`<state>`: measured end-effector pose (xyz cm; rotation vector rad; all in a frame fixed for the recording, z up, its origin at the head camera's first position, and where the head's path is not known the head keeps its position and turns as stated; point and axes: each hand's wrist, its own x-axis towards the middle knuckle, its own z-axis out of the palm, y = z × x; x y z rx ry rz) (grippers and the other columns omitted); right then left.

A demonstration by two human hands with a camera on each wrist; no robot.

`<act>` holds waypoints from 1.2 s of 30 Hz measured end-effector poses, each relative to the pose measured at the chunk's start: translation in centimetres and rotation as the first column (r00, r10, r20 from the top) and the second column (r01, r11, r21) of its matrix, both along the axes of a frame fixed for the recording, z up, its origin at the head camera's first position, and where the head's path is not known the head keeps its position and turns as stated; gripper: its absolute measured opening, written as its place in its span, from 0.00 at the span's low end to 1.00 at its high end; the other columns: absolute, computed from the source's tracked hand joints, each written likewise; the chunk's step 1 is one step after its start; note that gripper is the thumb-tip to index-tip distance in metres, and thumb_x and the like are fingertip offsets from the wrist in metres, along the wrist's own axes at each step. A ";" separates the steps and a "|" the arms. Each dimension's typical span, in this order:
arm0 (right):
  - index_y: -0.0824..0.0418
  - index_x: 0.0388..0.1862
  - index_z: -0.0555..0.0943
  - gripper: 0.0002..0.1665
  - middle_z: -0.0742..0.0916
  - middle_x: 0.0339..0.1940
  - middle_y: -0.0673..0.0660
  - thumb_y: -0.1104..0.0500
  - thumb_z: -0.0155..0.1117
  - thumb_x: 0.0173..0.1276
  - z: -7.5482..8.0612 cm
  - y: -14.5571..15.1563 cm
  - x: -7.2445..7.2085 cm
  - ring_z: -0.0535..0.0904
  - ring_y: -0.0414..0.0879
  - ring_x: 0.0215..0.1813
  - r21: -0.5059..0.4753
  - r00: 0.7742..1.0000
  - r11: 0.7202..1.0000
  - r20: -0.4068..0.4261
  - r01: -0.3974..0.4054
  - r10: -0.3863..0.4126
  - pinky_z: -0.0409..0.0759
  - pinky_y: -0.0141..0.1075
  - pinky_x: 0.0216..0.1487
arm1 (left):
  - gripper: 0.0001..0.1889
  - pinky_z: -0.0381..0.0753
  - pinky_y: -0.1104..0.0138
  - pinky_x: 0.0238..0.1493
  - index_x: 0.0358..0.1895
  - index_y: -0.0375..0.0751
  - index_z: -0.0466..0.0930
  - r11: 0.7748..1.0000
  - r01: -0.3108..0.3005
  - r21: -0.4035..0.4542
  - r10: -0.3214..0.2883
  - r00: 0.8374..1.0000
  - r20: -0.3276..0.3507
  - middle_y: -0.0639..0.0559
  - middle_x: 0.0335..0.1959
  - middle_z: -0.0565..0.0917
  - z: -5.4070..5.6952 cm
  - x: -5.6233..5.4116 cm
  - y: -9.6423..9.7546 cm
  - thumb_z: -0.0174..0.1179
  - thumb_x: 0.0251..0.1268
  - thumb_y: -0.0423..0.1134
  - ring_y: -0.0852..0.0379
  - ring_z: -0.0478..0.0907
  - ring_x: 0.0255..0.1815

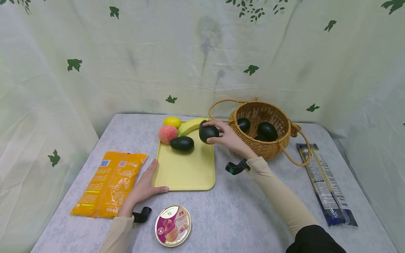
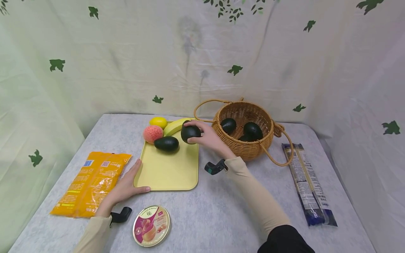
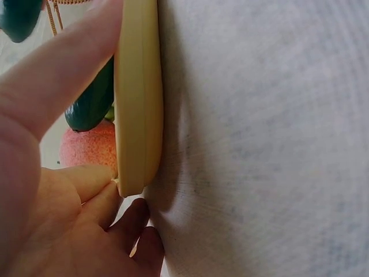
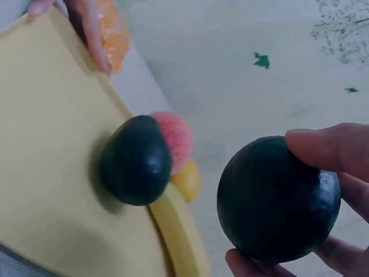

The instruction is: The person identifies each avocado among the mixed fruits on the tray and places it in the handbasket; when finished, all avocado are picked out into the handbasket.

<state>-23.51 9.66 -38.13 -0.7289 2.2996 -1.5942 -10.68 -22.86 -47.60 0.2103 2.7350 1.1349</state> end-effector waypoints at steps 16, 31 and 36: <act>0.50 0.68 0.71 0.32 0.68 0.70 0.51 0.56 0.68 0.64 4.8 6.9 1.0 0.70 0.56 0.64 -0.098 0.995 0.991 0.016 0.095 -0.094 0.74 0.53 0.55 | 0.59 0.44 0.42 0.69 0.74 0.27 0.39 1.000 -0.005 -0.002 0.005 1.000 0.017 0.32 0.76 0.41 -0.1 0.0 0.1 0.72 0.50 0.52 0.34 0.40 0.74; 0.50 0.70 0.67 0.34 0.65 0.71 0.50 0.52 0.65 0.67 4.8 13.1 -0.6 0.66 0.54 0.66 -0.052 0.965 0.967 0.093 0.251 -0.246 0.66 0.54 0.61 | 0.59 0.43 0.42 0.69 0.74 0.26 0.39 1.000 -0.006 -0.003 0.006 1.000 0.015 0.31 0.75 0.41 0.1 0.1 0.2 0.72 0.51 0.51 0.33 0.40 0.74; 0.50 0.72 0.64 0.36 0.61 0.73 0.51 0.51 0.64 0.67 4.8 14.0 -1.5 0.66 0.51 0.63 0.017 0.949 0.960 0.146 0.281 -0.280 0.67 0.52 0.59 | 0.59 0.43 0.42 0.69 0.74 0.26 0.39 1.000 -0.005 0.003 0.005 1.000 0.015 0.31 0.75 0.41 0.2 0.0 0.2 0.72 0.51 0.50 0.33 0.40 0.74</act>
